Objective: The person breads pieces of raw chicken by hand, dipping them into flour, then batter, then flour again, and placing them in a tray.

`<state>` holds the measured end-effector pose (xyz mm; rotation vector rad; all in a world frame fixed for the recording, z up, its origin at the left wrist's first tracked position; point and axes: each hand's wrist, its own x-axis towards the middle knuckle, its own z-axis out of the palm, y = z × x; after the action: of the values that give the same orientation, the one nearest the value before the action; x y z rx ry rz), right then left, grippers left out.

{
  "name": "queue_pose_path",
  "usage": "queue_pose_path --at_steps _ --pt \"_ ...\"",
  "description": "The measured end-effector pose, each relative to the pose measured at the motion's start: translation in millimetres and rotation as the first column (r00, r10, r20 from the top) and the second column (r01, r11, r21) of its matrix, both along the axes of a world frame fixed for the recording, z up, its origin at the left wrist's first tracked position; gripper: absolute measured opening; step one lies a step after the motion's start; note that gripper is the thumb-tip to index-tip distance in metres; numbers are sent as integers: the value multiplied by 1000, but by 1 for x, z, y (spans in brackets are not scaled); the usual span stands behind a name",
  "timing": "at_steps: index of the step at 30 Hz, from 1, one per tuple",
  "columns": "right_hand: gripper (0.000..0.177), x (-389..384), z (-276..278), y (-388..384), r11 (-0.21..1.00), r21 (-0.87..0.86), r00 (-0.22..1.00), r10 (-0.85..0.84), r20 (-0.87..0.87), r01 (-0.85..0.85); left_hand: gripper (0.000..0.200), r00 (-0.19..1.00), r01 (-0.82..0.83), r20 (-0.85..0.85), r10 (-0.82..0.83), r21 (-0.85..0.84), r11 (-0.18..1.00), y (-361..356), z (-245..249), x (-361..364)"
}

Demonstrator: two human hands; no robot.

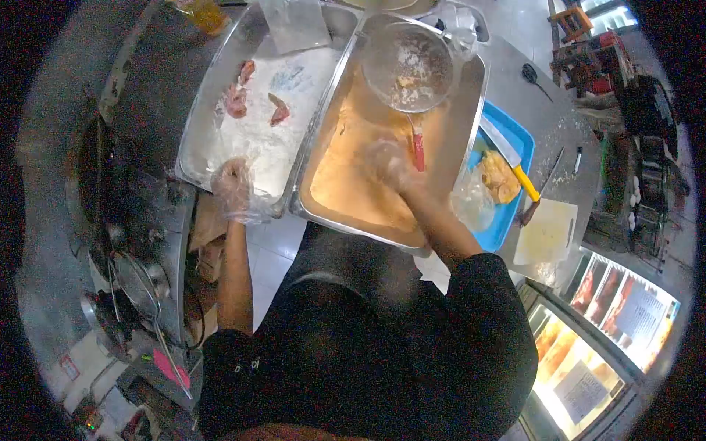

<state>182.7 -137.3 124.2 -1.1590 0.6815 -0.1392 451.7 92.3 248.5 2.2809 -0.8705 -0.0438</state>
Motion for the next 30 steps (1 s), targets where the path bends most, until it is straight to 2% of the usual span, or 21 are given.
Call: queue_pose_path --at_steps 1,2,3,4,6,7,8,10,11,13,15,17,18,19,21,22,23,26,27,29,30 --pt "25 -9 -4 -8 989 149 1000 -11 13 9 22 1000 -14 -12 14 -6 1000 -1 -1 -1" --pt "27 -14 -2 -7 999 0 996 46 -73 -46 22 1000 -12 -11 11 -30 999 -1 -5 1" --pt "27 -12 15 3 865 -446 950 97 -297 -228 23 1000 -14 -8 14 -57 998 1 -10 3" --pt "26 -9 33 14 541 -712 839 -20 -543 -448 23 1000 -21 -6 20 -86 996 1 -15 4" --pt "27 -1 32 38 319 -696 714 -76 -696 -644 23 999 -26 -21 26 -12 1000 -6 4 1" --pt "31 -6 34 38 514 -698 823 24 -568 -498 24 999 -32 -35 34 37 999 -4 11 -3" --pt "36 -9 39 36 697 -627 909 88 -407 -349 23 999 -49 -23 49 34 998 -2 9 -3" --pt "43 -15 42 45 841 -492 943 65 -326 -227 22 998 -61 -1 61 35 998 0 4 0" --pt "45 -17 41 52 826 -509 912 15 -411 -243 21 997 -19 -73 19 2 1000 -1 8 2" --pt "48 -18 38 64 791 -549 825 -101 -555 -272 20 997 -42 -64 39 -43 998 3 -12 7" --pt "53 -17 38 70 750 -582 710 -221 -668 -314 19 998 -56 -19 55 -58 997 1 -12 8" --pt "58 -9 37 68 857 -482 863 -94 -496 -184 18 997 -47 62 48 -18 999 3 -9 5" --pt "60 0 47 68 908 -398 916 -39 -398 -134 17 996 -35 75 39 -54 998 4 -9 4" --pt "61 14 56 69 927 -371 957 -55 -284 -57 17 995 -18 91 27 -92 996 4 -9 4" --pt "61 45 78 74 820 -540 956 32 -292 -192 15 996 -4 84 15 -130 992 2 -12 7" --pt "62 59 85 77 619 -674 893 102 -438 -402 15 998 -10 57 18 -128 992 3 -17 7" --pt "62 64 87 80 365 -724 801 124 -586 -586 14 999 -15 31 19 -125 992 2 -18 7" --pt "56 54 82 97 138 -835 831 -107 -547 -532 13 999 -24 30 29 -145 989 2 -14 5" --pt "46 51 88 89 220 -819 828 -71 -556 -530 16 1000 -14 20 16 -102 995 2 -11 5" --pt "48 44 65 55 539 -699 852 69 -519 -470 22 1000 3 -3 -3 -9 1000 4 -7 6" --pt "46 43 64 42 556 -679 845 85 -528 -480 18 999 9 32 -8 -51 999 5 -10 7"
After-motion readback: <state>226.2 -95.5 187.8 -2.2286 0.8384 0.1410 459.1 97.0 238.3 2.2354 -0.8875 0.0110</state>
